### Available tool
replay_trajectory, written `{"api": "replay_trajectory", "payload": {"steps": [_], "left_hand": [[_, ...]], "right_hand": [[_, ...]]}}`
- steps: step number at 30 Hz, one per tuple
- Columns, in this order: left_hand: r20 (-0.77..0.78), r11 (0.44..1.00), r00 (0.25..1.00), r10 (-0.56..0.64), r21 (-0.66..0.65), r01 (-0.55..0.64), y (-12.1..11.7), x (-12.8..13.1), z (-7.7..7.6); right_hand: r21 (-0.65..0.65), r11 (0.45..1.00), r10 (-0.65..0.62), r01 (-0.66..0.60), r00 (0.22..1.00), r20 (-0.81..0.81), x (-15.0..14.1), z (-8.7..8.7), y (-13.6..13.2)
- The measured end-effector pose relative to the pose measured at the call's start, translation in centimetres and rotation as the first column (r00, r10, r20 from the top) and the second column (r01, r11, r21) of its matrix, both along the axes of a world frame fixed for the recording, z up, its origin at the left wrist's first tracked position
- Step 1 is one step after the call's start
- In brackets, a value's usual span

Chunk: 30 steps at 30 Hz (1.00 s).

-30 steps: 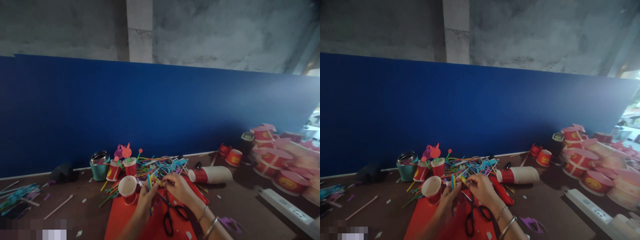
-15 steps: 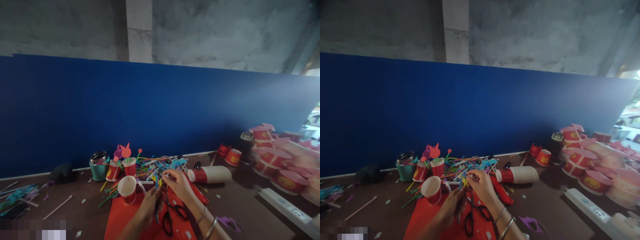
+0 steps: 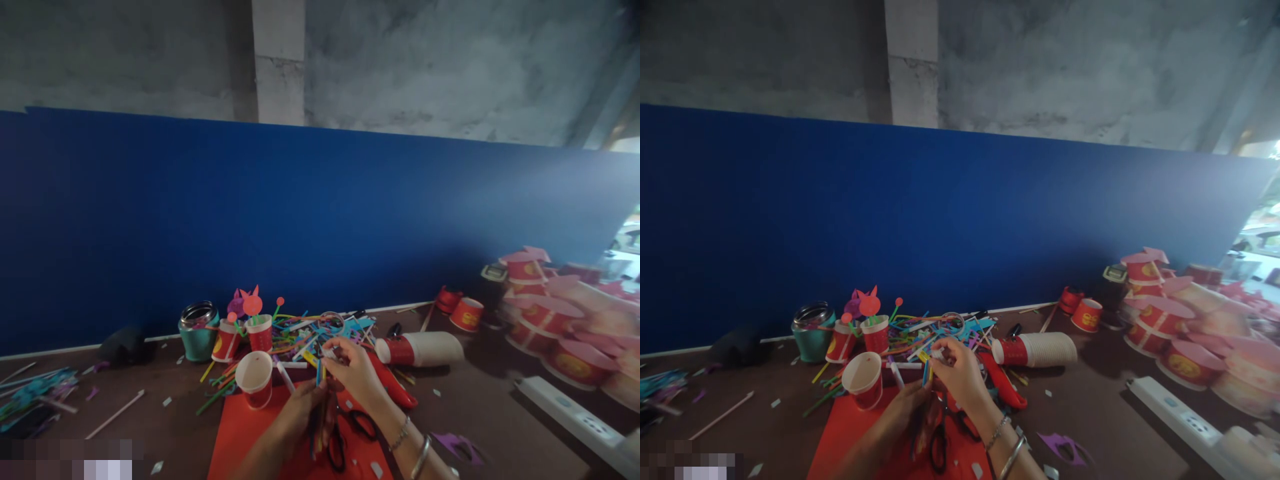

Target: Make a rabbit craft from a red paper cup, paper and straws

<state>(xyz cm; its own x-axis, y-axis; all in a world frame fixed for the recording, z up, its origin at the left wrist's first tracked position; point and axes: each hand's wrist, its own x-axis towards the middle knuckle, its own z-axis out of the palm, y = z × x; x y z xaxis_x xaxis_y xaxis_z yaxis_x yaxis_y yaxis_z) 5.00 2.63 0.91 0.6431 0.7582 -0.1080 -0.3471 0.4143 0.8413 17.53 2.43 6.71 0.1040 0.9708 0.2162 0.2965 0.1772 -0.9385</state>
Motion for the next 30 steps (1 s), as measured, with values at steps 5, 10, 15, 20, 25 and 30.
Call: {"api": "replay_trajectory", "payload": {"steps": [5, 10, 15, 20, 25, 30], "left_hand": [[0.027, 1.0, 0.999, -0.026, -0.016, 0.027, 0.0, -0.5, 0.3], [0.008, 0.999, 0.999, 0.038, -0.036, -0.037, -0.1, -0.6, 0.6], [-0.002, 1.0, 1.0, -0.006, -0.005, 0.006, -0.2, -0.5, 0.8], [-0.015, 0.98, 0.98, -0.201, -0.002, 0.201, -0.5, -0.8, 0.8], [0.004, 0.973, 0.973, -0.231, -0.027, 0.231, -0.4, -1.1, 0.6], [-0.004, 0.954, 0.955, -0.298, -0.023, 0.297, -0.3, -1.3, 0.8]], "right_hand": [[0.037, 0.999, 0.041, -0.04, 0.999, -0.003, 0.5, -0.1, 0.3], [0.057, 0.998, 0.019, -0.02, 1.0, 0.019, 1.4, 0.0, 0.6], [0.12, 0.993, -0.006, -0.005, 0.996, 0.091, 1.3, -0.3, 0.6], [0.043, 0.997, 0.055, -0.059, 0.995, 0.082, 1.0, -0.7, 0.7], [0.038, 0.996, 0.078, -0.084, 0.987, 0.137, 1.0, -0.6, 0.6], [0.038, 0.996, 0.076, -0.085, 0.98, 0.184, 1.1, -0.5, 0.5]]}}
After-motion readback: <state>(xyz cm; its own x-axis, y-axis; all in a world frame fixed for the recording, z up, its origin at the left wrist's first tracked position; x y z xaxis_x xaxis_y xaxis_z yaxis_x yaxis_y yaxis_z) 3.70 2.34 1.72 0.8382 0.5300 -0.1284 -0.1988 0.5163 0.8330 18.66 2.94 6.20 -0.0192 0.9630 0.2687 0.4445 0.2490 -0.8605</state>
